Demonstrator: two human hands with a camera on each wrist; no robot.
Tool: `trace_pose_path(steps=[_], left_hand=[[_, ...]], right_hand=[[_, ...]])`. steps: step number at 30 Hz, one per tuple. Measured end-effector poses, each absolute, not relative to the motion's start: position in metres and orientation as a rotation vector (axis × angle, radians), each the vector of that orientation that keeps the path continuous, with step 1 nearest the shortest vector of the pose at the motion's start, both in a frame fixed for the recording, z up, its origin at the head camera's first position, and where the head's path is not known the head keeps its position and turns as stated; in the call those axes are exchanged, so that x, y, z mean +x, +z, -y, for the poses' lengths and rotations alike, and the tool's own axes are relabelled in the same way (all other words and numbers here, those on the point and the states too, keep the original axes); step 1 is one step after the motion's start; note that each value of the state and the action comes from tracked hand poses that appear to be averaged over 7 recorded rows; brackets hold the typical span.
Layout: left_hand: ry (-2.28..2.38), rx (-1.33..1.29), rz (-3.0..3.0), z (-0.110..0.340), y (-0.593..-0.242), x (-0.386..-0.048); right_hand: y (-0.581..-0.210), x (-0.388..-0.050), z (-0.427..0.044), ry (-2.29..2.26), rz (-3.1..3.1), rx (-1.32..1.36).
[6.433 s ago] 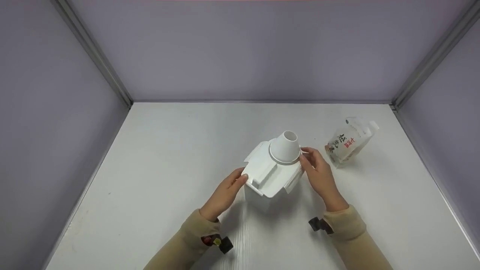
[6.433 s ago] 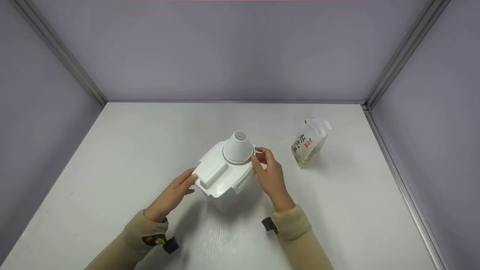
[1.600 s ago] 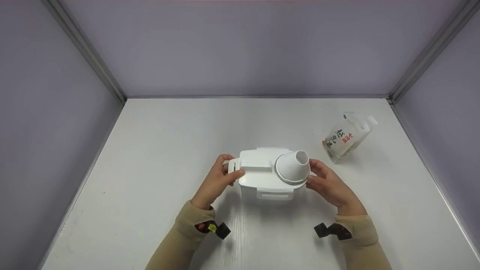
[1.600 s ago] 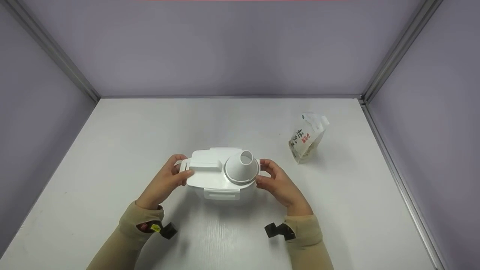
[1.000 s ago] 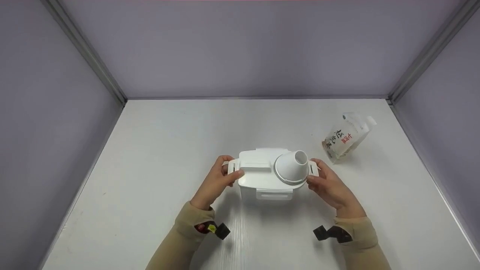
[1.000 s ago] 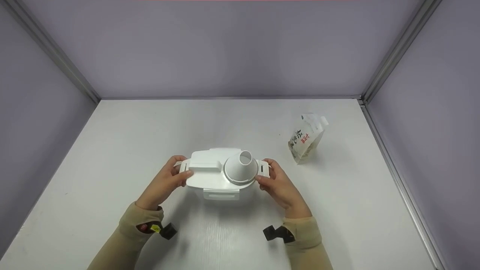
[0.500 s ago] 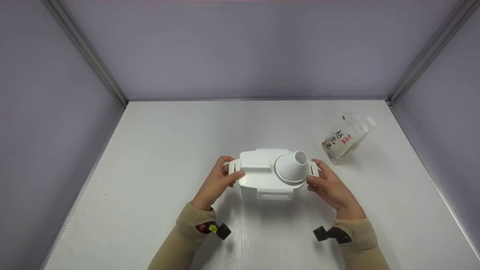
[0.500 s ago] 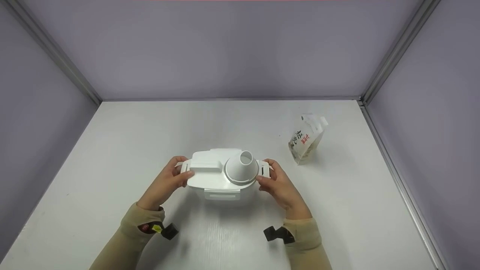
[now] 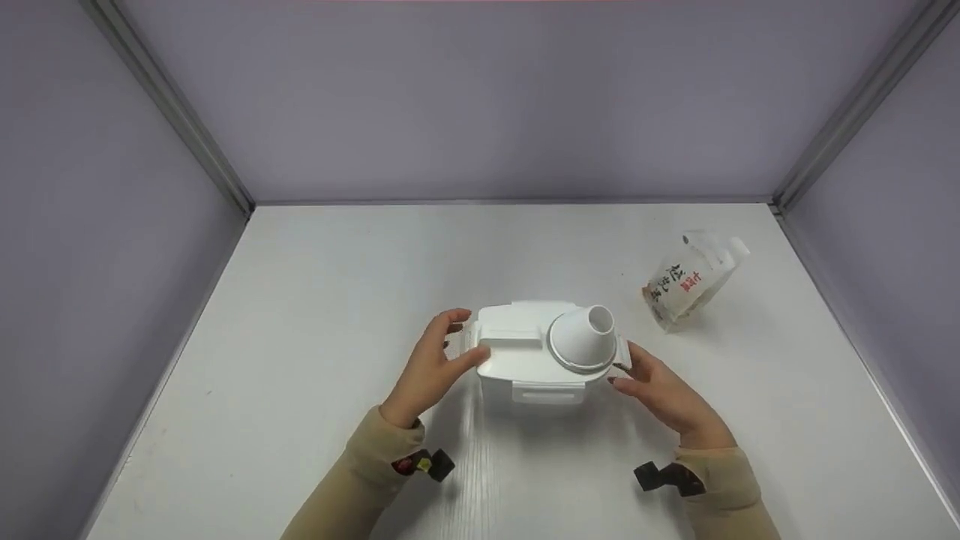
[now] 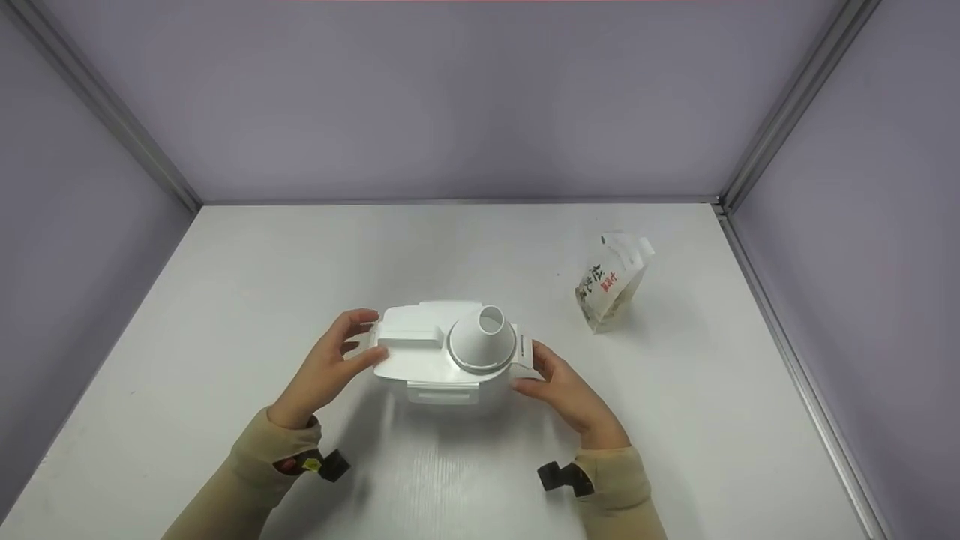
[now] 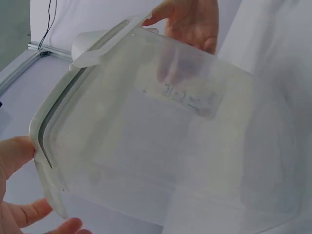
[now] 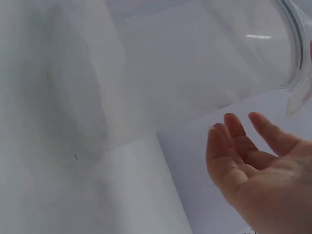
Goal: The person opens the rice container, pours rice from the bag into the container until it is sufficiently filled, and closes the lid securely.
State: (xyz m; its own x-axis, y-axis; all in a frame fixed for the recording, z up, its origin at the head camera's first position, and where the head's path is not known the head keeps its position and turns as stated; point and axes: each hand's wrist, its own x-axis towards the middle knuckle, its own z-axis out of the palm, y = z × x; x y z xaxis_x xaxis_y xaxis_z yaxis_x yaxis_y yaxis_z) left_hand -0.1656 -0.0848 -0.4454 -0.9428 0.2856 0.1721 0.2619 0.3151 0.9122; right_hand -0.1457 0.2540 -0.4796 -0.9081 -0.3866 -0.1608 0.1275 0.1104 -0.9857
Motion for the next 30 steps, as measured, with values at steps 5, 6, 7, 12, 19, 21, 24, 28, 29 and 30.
trace_pose_path(steps=[5,6,7,12,19,21,24,28,29,30], left_hand=[[1.661,0.780,-2.735,0.075,-0.430,-0.164],[1.622,0.833,-2.786,0.071,-0.427,-0.164],[1.574,0.883,-2.843,0.068,-0.424,-0.165],[1.307,1.122,-3.084,0.054,-0.415,-0.167],[1.075,1.212,-3.115,0.044,-0.415,-0.165],[1.049,1.222,-3.104,0.043,-0.416,-0.165],[1.026,1.233,-3.107,0.042,-0.417,-0.164],[0.980,1.224,-3.136,0.040,-0.417,-0.165],[0.971,1.219,-3.141,0.039,-0.417,-0.166],[0.964,1.213,-3.147,0.039,-0.417,-0.166]], right_hand=[[-0.481,-0.146,-0.244,-1.723,-2.164,-0.298],[-0.481,-0.146,-0.242,-1.718,-2.189,-0.302],[-0.480,-0.146,-0.240,-1.715,-2.211,-0.305],[-0.480,-0.147,-0.231,-1.671,-2.307,-0.263],[-0.487,-0.149,-0.222,-1.654,-2.316,-0.253],[-0.489,-0.149,-0.221,-1.682,-2.299,-0.252],[-0.492,-0.150,-0.220,-1.722,-2.279,-0.252],[-0.494,-0.151,-0.220,-1.751,-2.273,-0.246],[-0.494,-0.152,-0.221,-1.756,-2.268,-0.251],[-0.494,-0.152,-0.221,-1.755,-2.268,-0.246]])
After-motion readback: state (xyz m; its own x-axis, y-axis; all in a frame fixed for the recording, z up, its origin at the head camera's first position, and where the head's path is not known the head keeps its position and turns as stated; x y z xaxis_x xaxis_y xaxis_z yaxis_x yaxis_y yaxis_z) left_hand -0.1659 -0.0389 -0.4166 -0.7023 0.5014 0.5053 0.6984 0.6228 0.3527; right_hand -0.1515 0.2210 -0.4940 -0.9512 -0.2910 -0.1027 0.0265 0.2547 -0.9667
